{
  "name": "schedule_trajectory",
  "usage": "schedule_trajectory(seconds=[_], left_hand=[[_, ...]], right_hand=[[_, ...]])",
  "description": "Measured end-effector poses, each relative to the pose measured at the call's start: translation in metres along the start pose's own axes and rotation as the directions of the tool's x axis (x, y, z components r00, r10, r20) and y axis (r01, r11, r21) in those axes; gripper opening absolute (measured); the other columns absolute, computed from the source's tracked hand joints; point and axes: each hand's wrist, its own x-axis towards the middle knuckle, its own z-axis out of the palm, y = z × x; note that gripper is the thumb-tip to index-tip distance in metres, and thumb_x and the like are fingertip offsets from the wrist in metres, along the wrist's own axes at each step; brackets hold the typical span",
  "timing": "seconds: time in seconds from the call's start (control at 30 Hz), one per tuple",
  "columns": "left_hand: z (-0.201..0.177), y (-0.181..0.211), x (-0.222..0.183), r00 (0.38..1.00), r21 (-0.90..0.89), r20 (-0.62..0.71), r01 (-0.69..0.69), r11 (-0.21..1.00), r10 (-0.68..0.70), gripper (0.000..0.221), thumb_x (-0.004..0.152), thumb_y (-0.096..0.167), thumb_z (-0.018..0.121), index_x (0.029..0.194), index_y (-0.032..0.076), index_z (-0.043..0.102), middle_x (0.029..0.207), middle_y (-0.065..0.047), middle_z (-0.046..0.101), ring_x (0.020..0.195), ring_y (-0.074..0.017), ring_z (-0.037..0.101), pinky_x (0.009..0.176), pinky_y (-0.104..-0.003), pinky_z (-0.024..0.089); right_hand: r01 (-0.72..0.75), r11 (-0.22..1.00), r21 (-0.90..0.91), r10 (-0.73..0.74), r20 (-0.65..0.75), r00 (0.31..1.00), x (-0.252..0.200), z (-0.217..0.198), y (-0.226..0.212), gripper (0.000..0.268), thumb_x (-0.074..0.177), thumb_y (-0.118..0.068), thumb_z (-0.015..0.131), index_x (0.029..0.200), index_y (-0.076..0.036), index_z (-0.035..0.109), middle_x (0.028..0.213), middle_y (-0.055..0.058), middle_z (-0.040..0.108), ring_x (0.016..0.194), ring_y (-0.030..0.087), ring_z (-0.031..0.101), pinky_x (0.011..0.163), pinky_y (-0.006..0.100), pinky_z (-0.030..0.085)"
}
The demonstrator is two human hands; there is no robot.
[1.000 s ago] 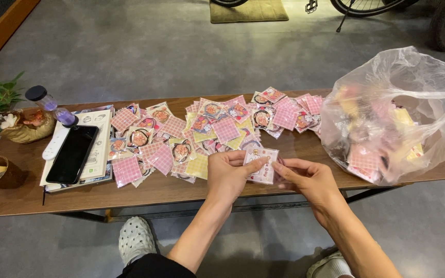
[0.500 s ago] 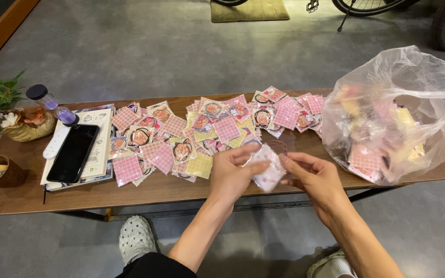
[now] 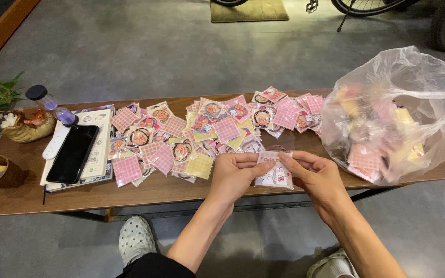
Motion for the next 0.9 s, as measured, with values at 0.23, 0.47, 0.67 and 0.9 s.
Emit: schedule_trajectory(seconds=[0.23,0.47,0.67,0.9], left_hand=[[0.000,0.000,0.006,0.999,-0.030,0.043,0.035,0.999,-0.033,0.041,0.083,0.013,0.100,0.120,-0.003,0.090,0.100,-0.013,0.090,0.088,-0.0090,0.076,0.074,-0.025,0.066],[-0.001,0.006,0.003,0.994,-0.066,0.061,0.094,0.993,-0.090,0.047,0.083,0.009,0.098,0.123,-0.011,0.085,0.099,-0.016,0.087,0.084,-0.0165,0.083,0.070,-0.028,0.070],[-0.002,-0.002,0.011,0.992,-0.140,0.050,0.123,0.983,-0.117,0.041,0.088,0.007,0.096,0.120,-0.015,0.084,0.098,-0.023,0.086,0.083,-0.0278,0.086,0.069,-0.037,0.073],[0.000,0.011,0.000,0.990,-0.232,0.041,0.139,0.963,-0.133,0.038,0.092,0.006,0.093,0.118,-0.020,0.082,0.091,-0.025,0.081,0.084,-0.0410,0.086,0.069,-0.047,0.076]], right_hand=[[0.019,1.000,-0.001,-0.019,-0.044,0.999,-0.005,0.000,-0.008,0.033,0.097,-0.017,0.093,0.124,0.002,0.088,0.099,0.013,0.083,0.090,0.018,0.074,0.086,0.035,0.065],[0.024,1.000,-0.004,-0.025,-0.056,0.998,-0.006,0.002,-0.011,0.036,0.096,-0.019,0.095,0.125,0.002,0.088,0.098,0.012,0.081,0.090,0.017,0.072,0.087,0.036,0.064],[0.027,0.999,-0.036,-0.029,-0.070,0.997,-0.004,0.000,-0.009,0.038,0.095,-0.021,0.096,0.123,0.002,0.088,0.098,0.012,0.082,0.090,0.017,0.072,0.089,0.036,0.063],[0.082,0.997,-0.001,-0.082,-0.070,0.994,0.006,-0.007,-0.002,0.044,0.095,-0.018,0.095,0.133,0.000,0.082,0.100,0.012,0.082,0.091,0.018,0.071,0.085,0.035,0.063]])
